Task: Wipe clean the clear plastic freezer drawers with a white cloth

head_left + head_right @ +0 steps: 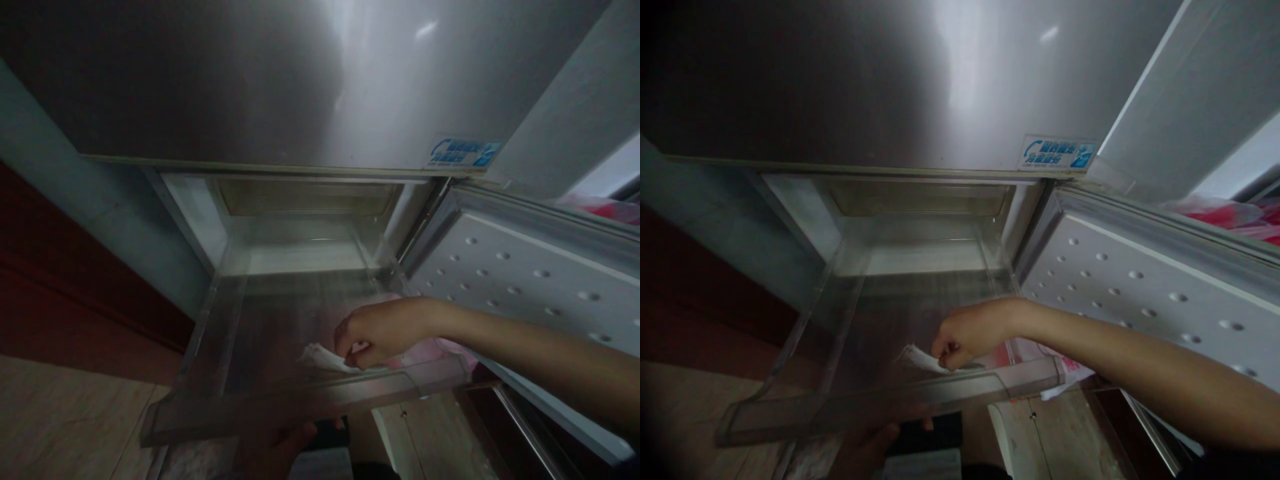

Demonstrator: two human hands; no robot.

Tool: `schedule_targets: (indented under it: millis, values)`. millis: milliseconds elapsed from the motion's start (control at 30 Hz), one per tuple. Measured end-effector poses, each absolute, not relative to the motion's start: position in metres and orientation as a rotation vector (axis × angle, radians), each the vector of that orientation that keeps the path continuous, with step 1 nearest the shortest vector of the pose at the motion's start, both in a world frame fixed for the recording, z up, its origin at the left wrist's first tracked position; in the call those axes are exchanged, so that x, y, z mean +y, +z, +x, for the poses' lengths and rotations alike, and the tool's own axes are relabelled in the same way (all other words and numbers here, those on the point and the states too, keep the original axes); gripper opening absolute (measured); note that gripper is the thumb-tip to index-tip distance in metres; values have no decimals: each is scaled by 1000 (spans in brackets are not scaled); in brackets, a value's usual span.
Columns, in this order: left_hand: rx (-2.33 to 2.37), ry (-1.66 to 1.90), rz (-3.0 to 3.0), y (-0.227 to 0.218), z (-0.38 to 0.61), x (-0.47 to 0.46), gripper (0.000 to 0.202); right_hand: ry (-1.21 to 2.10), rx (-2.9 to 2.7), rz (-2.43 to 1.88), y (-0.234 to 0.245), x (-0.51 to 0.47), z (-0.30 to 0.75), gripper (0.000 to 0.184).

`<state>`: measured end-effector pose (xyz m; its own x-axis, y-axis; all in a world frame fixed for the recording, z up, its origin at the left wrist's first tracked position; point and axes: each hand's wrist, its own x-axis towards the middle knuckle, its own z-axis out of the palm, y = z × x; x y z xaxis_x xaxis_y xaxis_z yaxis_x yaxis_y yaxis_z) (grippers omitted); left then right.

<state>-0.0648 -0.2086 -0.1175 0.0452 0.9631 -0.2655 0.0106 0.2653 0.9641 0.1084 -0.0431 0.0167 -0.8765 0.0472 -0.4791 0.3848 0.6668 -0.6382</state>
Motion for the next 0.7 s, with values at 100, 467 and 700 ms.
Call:
schedule_targets:
  millis: [100,467,700]
  values:
    - [1263,981,1048,-120,-64,-210,40,-1343,2370,288,-5,-37,103,17]
    - [1269,932,893,-124,-68,-217,28,-1301,2388,535,4,-53,105,16]
    - [1249,918,846,-135,-67,-219,33,-1045,2423,464,13,-56,107,23]
